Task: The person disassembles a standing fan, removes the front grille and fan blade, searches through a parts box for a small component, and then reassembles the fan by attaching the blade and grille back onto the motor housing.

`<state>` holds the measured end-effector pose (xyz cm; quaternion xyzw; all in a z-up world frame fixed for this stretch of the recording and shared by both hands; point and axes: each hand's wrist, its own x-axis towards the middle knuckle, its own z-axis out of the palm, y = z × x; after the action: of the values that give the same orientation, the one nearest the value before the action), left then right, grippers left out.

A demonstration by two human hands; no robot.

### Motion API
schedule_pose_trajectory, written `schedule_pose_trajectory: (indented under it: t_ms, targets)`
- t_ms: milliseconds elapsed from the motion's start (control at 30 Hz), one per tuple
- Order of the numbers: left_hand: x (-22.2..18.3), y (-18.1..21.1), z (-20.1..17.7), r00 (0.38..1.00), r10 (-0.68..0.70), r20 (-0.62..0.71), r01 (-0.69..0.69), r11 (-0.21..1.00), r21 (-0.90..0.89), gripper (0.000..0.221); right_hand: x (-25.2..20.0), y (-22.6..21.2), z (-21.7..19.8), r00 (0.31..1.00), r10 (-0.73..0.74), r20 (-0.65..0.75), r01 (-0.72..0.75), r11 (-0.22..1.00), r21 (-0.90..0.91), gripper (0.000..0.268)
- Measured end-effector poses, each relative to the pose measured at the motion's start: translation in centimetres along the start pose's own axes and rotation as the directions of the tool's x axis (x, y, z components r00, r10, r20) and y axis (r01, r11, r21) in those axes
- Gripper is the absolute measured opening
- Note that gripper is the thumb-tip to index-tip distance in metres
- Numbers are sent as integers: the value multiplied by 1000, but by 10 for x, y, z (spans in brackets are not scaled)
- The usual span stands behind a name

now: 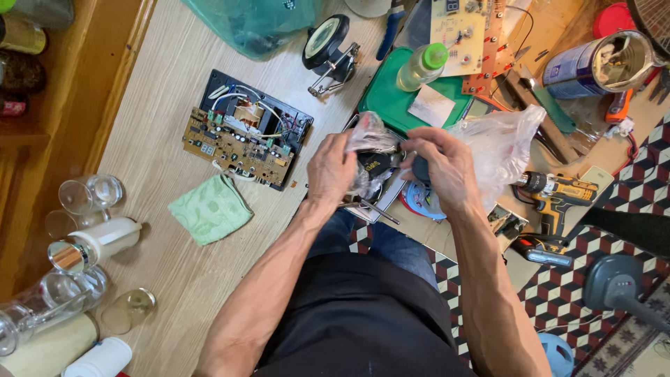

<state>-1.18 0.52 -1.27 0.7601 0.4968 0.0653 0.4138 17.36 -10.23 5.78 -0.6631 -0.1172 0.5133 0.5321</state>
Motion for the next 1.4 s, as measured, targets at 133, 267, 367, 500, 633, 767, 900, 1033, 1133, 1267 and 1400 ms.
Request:
schedule_pose_trajectory:
  t_ms: [133,267,367,500,633,767,900,1033,1133,1267,1400]
  targets:
    - [11,-17,-25,972,206,-110,-194,975,113,34,-16,42,1,988,121,-92,-132,984,-117,29]
    - [19,-7,-39,995,84,-61,-74,987,145,37,-5,82,21,991,-6,-135,-44,929,-367,30]
    - [12,2,-45,992,81,-100,-60,978,199,28,6,94,30,923,-329,-200,173,817,-550,31]
    - [-15,9,-40,983,-175,48,166,974,152,42,25,91,36,976,-143,-163,14,791,-612,31]
    - [-34,16,-34,982,-41,185,145,793,-591,38,24,87,41,958,-285,-42,157,637,-755,29]
    - [-32,16,-55,980,-46,194,178,642,-746,33,-17,92,54,877,-461,132,344,412,-844,24]
    - [-16,29,-69,980,-30,198,158,718,-678,32,-46,95,83,838,-493,233,425,324,-845,27]
    - [-18,43,-72,987,60,148,43,794,-606,31,-49,101,98,796,-550,251,419,203,-885,41]
    - [-29,50,-78,986,55,159,57,780,-623,30,-44,102,103,788,-559,256,423,192,-885,39]
    - [-44,59,-88,988,37,152,72,754,-652,31,-44,91,78,793,-594,133,514,536,-670,29]
    - [-48,70,-99,992,6,123,81,721,-689,26,-37,76,37,891,-334,-308,237,920,-312,22]
